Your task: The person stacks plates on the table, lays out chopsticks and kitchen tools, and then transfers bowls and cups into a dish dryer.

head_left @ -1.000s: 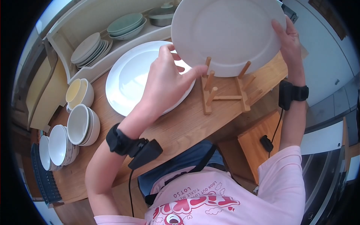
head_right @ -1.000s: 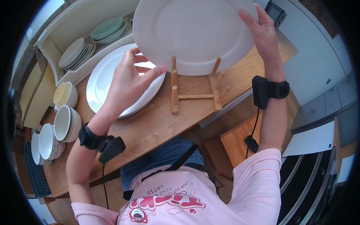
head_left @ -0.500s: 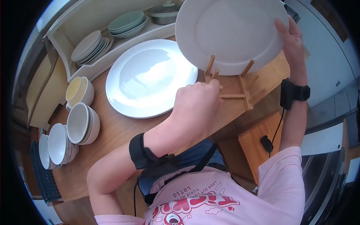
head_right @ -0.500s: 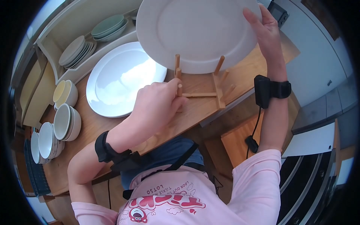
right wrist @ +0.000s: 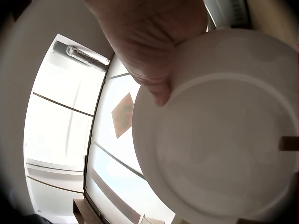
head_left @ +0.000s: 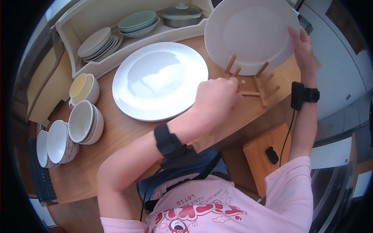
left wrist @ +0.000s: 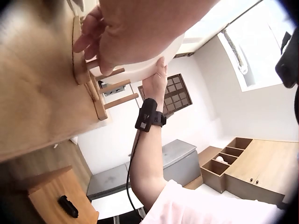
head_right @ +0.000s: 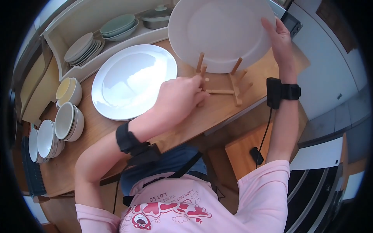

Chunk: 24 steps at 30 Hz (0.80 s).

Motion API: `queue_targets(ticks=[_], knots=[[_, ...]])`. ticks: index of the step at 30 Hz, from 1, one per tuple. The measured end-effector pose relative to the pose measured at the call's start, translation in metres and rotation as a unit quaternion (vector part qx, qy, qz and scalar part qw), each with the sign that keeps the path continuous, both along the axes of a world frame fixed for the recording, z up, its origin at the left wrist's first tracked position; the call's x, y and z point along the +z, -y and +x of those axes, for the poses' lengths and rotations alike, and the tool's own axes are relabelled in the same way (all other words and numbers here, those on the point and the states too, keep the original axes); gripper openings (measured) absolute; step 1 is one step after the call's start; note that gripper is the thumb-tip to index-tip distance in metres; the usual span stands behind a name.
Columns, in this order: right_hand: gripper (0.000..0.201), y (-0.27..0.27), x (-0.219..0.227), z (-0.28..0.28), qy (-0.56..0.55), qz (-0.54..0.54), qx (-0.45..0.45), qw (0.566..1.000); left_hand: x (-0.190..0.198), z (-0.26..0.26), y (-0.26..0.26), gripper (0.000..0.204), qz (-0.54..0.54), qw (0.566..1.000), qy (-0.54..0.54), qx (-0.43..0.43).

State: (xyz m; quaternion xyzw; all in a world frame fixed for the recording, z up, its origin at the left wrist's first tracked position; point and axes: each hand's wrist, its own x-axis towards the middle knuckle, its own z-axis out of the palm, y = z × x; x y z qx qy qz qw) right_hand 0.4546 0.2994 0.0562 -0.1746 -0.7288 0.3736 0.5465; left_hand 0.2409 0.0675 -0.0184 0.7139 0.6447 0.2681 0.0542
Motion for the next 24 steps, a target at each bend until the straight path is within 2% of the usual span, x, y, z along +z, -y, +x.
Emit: queue_targets(ticks=[2, 4, 6, 7, 9, 10, 12, 13, 14, 15, 16, 19, 22, 24], knots=[[0.033, 0.003, -0.001, 0.002, 0.001, -0.010, 0.003, 1.000, 0.005, -0.014, 0.009, 0.026, -0.006, 1.000, 0.019, -0.005], [0.032, 0.000, -0.001, 0.004, 0.004, -0.005, -0.003, 1.000, 0.014, -0.039, 0.026, 0.029, 0.035, 0.999, -0.011, 0.036], [0.032, -0.004, -0.005, 0.004, 0.004, -0.010, -0.004, 1.000, 0.021, -0.071, 0.041, 0.031, 0.131, 0.986, -0.040, 0.099], [0.033, -0.008, -0.006, 0.007, 0.016, 0.006, -0.017, 1.000, 0.028, -0.092, 0.046, 0.029, 0.122, 0.983, -0.053, 0.126], [0.034, -0.005, -0.010, 0.005, 0.024, 0.015, -0.026, 0.999, 0.039, -0.132, 0.059, 0.038, 0.108, 0.972, -0.117, 0.175], [0.035, 0.000, -0.007, 0.000, 0.014, 0.022, -0.083, 0.996, 0.039, -0.151, 0.066, 0.039, 0.110, 0.956, -0.187, 0.195], [0.038, 0.015, 0.002, -0.012, -0.026, 0.049, -0.190, 0.980, 0.048, -0.165, 0.077, 0.038, -0.049, 0.932, -0.226, 0.278], [0.038, 0.021, 0.007, -0.015, -0.026, 0.050, -0.189, 0.980, 0.050, -0.168, 0.078, 0.038, -0.130, 0.914, -0.224, 0.313], [0.037, 0.027, 0.011, -0.017, -0.042, 0.083, -0.265, 0.960, 0.050, -0.168, 0.079, 0.038, -0.128, 0.913, -0.224, 0.315], [0.037, 0.033, 0.015, -0.019, -0.058, 0.115, -0.338, 0.932, 0.048, -0.167, 0.079, 0.038, -0.174, 0.901, -0.218, 0.331], [0.037, 0.040, 0.018, -0.022, -0.059, 0.116, -0.337, 0.933, 0.045, -0.166, 0.079, 0.038, -0.221, 0.887, -0.212, 0.347], [0.034, 0.066, 0.025, -0.032, -0.064, 0.182, -0.364, 0.911, 0.038, -0.176, 0.075, 0.040, -0.223, 0.897, -0.173, 0.339], [0.028, 0.086, 0.027, -0.043, -0.068, 0.202, -0.321, 0.923, 0.028, -0.191, 0.075, 0.044, -0.192, 0.915, -0.140, 0.325], [0.023, 0.091, 0.026, -0.046, -0.065, 0.275, -0.286, 0.916, 0.027, -0.196, 0.076, 0.043, -0.177, 0.917, -0.116, 0.338]])
